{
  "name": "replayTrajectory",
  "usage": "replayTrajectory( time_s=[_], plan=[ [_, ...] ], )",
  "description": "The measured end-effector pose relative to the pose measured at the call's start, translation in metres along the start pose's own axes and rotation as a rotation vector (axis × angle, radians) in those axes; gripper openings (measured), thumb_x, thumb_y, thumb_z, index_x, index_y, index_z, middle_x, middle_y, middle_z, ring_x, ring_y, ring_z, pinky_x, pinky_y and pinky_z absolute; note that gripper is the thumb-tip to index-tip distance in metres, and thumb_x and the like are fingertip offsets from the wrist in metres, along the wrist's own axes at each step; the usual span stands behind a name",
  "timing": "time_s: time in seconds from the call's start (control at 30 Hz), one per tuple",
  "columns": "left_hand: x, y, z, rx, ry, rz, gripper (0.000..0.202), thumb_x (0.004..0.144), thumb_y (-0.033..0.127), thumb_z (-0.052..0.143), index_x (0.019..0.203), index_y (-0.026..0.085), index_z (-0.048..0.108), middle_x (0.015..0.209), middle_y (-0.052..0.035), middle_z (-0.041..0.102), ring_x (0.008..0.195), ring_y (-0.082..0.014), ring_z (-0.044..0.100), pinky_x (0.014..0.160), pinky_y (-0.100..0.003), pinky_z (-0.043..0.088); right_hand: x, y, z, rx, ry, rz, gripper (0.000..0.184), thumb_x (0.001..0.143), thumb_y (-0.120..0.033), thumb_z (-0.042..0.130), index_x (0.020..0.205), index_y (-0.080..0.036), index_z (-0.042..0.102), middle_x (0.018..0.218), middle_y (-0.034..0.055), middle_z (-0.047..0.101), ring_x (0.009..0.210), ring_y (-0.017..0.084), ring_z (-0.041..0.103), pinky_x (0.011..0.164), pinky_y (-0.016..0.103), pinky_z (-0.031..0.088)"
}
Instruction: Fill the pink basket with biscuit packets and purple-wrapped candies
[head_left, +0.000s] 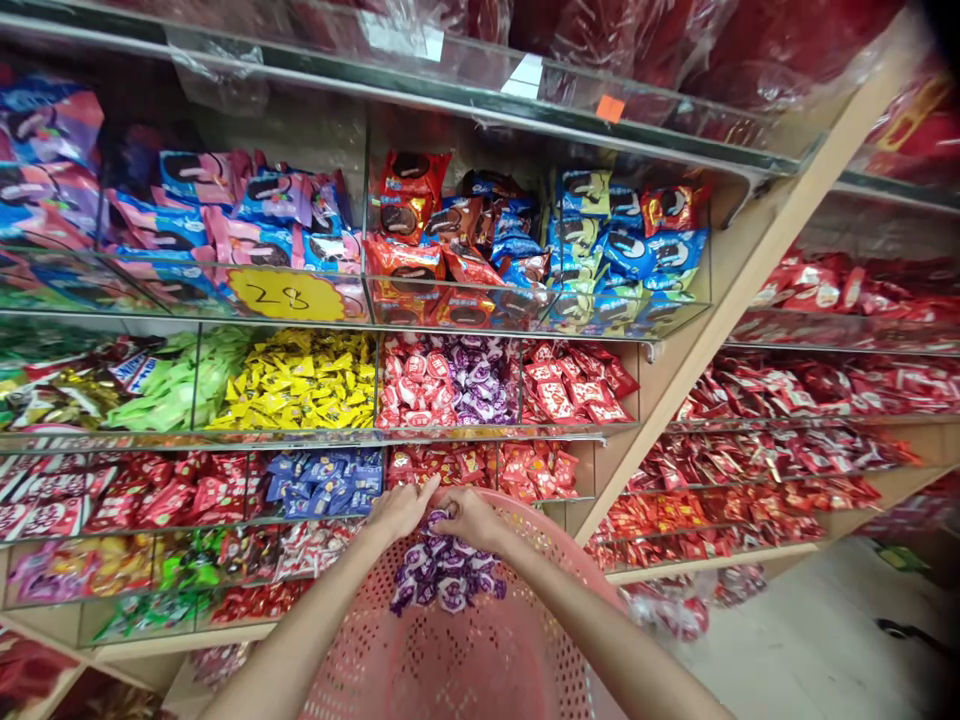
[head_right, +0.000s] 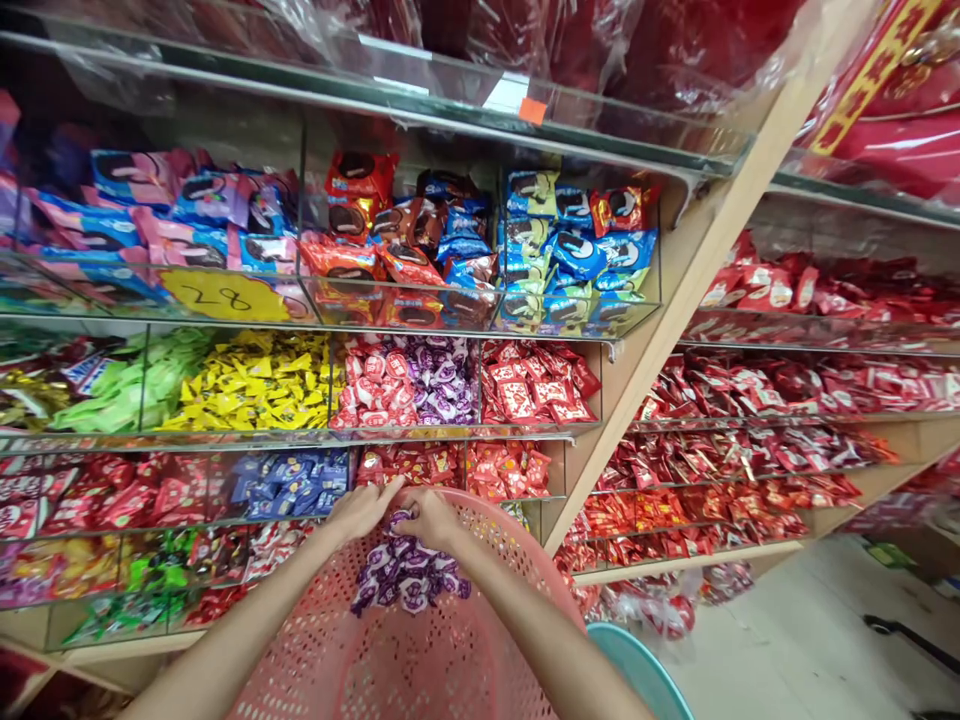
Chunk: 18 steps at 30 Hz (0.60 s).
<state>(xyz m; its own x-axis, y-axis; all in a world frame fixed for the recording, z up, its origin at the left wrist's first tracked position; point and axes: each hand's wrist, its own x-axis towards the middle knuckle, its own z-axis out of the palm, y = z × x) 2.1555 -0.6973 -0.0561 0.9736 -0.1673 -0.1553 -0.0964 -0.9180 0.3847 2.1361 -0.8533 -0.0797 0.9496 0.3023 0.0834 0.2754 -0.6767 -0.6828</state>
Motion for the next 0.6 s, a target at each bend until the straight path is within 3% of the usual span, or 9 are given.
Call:
replayTrajectory(
  time_s=[0.2,0.4,0.5,0.6],
  plan=[
    [-0.001,-0.001,0.001,-0.006,0.011,0.017,0.092,0.071,0.074,0.0,0.087,0.014,0.068,0.096,-0.0203,0.066,0.097,-0.0346,0.058,0.082,-0.044,0.042,-0.002,-0.002,0.006,-0.195,-0.004,0.02,0.018,0.068,-0.021,0.06,0.086,-0.019,0.062,0.077,0.001,0.061,0.075,0.015,0.054,0.064,0.023,0.036],
    [-0.003,-0.003,0.001,0.001,0.024,0.023,0.086,0.072,0.072,0.003,0.087,0.017,0.068,0.094,-0.0176,0.067,0.095,-0.0338,0.06,0.081,-0.044,0.042,-0.011,-0.004,0.008,-0.366,0.009,0.02,0.022,0.076,-0.023,0.053,0.096,-0.017,0.058,0.095,0.009,0.062,0.09,0.021,0.056,0.074,0.029,0.038],
    [-0.003,-0.005,0.0,0.009,0.029,0.043,0.083,0.074,0.071,0.004,0.086,0.018,0.067,0.093,-0.0169,0.067,0.094,-0.0335,0.06,0.08,-0.043,0.043,-0.02,-0.021,-0.014,-0.478,0.02,-0.065,0.02,0.081,-0.03,0.049,0.092,-0.015,0.058,0.093,0.0097,0.062,0.086,0.021,0.057,0.069,0.028,0.038],
    [-0.003,-0.006,-0.001,0.024,0.029,0.034,0.081,0.074,0.071,0.005,0.086,0.018,0.066,0.093,-0.0168,0.068,0.094,-0.0324,0.06,0.079,-0.041,0.043,-0.024,-0.053,-0.06,-0.552,0.078,-0.196,0.03,0.087,-0.037,0.038,0.077,-0.017,0.058,0.078,0.0049,0.063,0.073,0.016,0.058,0.063,0.023,0.036]
  ],
)
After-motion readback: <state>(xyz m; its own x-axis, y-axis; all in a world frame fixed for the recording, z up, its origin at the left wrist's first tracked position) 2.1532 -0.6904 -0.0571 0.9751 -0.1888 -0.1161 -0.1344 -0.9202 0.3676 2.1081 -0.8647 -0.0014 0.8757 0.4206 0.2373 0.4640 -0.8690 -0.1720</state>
